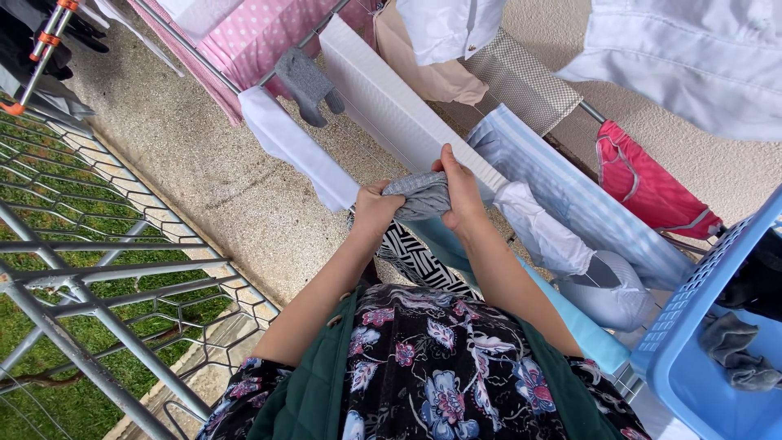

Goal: The person folds several pairs of socks by hand while they are still on a drying rack and then gathers them into a plastic basket.

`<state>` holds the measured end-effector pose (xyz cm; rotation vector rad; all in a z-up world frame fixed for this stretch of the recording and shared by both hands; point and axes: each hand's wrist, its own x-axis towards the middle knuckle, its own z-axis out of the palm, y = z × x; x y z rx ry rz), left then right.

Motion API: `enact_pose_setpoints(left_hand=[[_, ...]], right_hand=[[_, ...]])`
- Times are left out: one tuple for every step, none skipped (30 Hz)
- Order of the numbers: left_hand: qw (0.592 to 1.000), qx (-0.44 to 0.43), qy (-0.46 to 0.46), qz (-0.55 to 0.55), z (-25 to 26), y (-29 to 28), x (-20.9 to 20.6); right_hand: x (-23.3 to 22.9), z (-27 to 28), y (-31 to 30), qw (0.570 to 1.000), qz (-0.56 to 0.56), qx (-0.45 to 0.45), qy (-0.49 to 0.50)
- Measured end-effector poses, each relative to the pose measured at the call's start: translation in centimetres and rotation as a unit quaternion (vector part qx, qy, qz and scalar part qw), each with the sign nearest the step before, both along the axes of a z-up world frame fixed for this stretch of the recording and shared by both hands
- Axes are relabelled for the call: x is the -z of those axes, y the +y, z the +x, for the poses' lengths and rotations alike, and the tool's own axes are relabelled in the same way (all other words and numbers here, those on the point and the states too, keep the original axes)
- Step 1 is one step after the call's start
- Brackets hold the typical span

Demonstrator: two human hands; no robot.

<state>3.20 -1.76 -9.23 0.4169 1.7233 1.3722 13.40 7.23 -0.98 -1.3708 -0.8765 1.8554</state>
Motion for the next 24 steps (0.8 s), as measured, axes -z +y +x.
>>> enact_pose_setpoints(left_hand=[[1.0, 0.001, -0.001, 0.001, 0.2, -0.1, -0.4], [0.991, -0.012, -0.081, 0.102, 0.3, -0.3, -0.7], [0.966, -0.026, -0.159, 0.202, 0.4, -0.4, -1.1], [0.966, -0.026, -0.159, 0.202, 0.5, -0.7, -3.0], [0.935, -0.004, -0.26, 0.241, 0.7, -1.1, -4.8], [0.892, 0.017, -0.358, 0.276, 0.9, -1.5, -6.6], [0.892, 0.019, -0.358, 0.276, 0.9, -1.6, -6.1], [0.869, 0.037, -0.412, 0.271, 1.0, -1.7, -5.6], [0.844, 0.055, -0.463, 0.266, 1.0, -1.7, -5.1], [0.844, 0.056, -0.462, 0.266, 1.5, -1.6, -6.8], [0.88, 0.061, -0.431, 0.19, 2.1, -1.7, -8.5], [0.908, 0.065, -0.397, 0.112, 2.7, -1.8, -10.2], [0.908, 0.067, -0.397, 0.111, 2.2, -1.8, -5.9], [0.878, 0.08, -0.436, 0.179, 1.6, -1.8, -1.7], [0.842, 0.092, -0.471, 0.246, 1.0, -1.7, 2.5], [0.842, 0.094, -0.471, 0.245, 0.7, -1.6, 1.6], [0.837, 0.107, -0.471, 0.256, 0.3, -1.5, 0.7], [0.832, 0.119, -0.471, 0.267, -0.1, -1.4, -0.2], [0.832, 0.12, -0.471, 0.267, -0.5, -1.5, -1.5], [0.855, 0.128, -0.432, 0.256, -1.0, -1.7, -2.8], [0.877, 0.134, -0.391, 0.246, -1.5, -1.8, -4.1], [0.877, 0.133, -0.39, 0.246, -1.8, -1.9, -4.8], [0.889, 0.124, -0.36, 0.252, -2.0, -2.0, -5.5], [0.901, 0.115, -0.331, 0.258, -2.3, -2.1, -6.2]], right_hand=[[0.9, -0.1, 0.4, 1.0, 0.001, 0.001, -0.001], [1.8, -0.1, 0.8, 1.0, -0.016, -0.012, -0.006], [2.7, -0.3, 1.2, 0.999, -0.033, -0.026, -0.012], [3.2, -0.5, 1.7, 0.999, -0.032, -0.026, -0.012], [3.7, -0.6, 1.9, 0.997, -0.032, -0.059, -0.031], [4.2, -0.7, 2.1, 0.994, -0.031, -0.092, -0.05], [3.4, -0.8, 1.6, 0.994, -0.03, -0.09, -0.049], [2.6, -1.0, 1.0, 0.992, -0.034, -0.11, -0.042], [1.9, -1.3, 0.4, 0.99, -0.038, -0.131, -0.035], [1.8, -1.3, 0.4, 0.99, -0.036, -0.13, -0.035], [1.7, -1.1, 0.1, 0.985, -0.011, -0.17, -0.013], [1.7, -0.9, -0.1, 0.978, 0.014, -0.209, 0.009], [0.9, -0.9, -0.7, 0.978, 0.014, -0.207, 0.009], [0.1, -1.0, -1.3, 0.977, 0.013, -0.208, 0.052], [-0.7, -1.1, -1.8, 0.973, 0.012, -0.209, 0.094], [0.6, -0.6, -0.9, 0.974, 0.013, -0.207, 0.094], [2.0, -0.1, 0.0, 0.962, -0.025, -0.229, 0.143], [3.4, 0.3, 0.8, 0.947, -0.062, -0.25, 0.192], [4.6, 0.4, 2.0, 0.947, -0.062, -0.249, 0.192], [5.8, 0.5, 3.1, 0.947, -0.147, -0.2, 0.205], [7.0, 0.4, 4.3, 0.937, -0.23, -0.151, 0.215], [6.0, 1.3, 3.7, 0.937, -0.23, -0.152, 0.216], [4.9, 2.2, 3.1, 0.975, -0.099, -0.139, 0.143], [3.8, 3.1, 2.5, 0.99, 0.034, -0.123, 0.067]])
